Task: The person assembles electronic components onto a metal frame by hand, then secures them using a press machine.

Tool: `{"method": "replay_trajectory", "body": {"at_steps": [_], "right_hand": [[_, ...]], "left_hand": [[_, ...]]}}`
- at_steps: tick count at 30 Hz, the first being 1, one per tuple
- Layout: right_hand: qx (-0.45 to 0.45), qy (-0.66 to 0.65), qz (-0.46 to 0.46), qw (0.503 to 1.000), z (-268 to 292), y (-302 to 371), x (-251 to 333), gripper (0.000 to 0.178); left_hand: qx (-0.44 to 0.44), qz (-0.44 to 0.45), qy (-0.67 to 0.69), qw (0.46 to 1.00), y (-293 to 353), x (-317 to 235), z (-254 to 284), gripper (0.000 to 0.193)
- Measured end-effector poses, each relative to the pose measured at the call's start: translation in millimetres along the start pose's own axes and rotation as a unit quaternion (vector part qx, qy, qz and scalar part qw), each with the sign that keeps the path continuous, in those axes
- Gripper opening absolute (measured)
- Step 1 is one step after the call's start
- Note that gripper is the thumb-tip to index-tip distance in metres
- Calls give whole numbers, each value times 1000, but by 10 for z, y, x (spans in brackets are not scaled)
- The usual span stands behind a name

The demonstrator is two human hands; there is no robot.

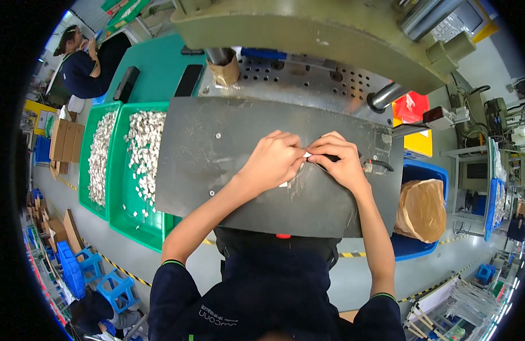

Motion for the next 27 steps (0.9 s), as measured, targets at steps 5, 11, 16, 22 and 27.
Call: {"method": "replay_trajectory", "body": {"at_steps": [5, 11, 16, 22, 27], "right_hand": [[-3, 5, 24, 1000, 77, -206, -176, 16], [-56, 17, 40, 997, -208, -528, -52, 18], [-45, 69, 48, 995, -189, -505, 29, 27], [-28, 61, 32, 997, -180, -461, -44, 28], [-55, 38, -15, 998, -176, -427, 29, 26]], "left_hand": [[1, 18, 30, 999, -199, 203, 13, 12], [-22, 11, 34, 999, -224, 577, 314, 14], [-69, 42, 80, 994, -130, 688, 226, 22], [-74, 52, 59, 994, -122, 568, 198, 25], [-81, 68, 57, 993, -86, 492, 209, 24]]}}
Point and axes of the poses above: each hand's wrist, its own y-axis away from the middle knuckle, its own z-axis out of the back of the hand, x = y × z, the point moved 4 cm from there along -y, towards the middle knuckle
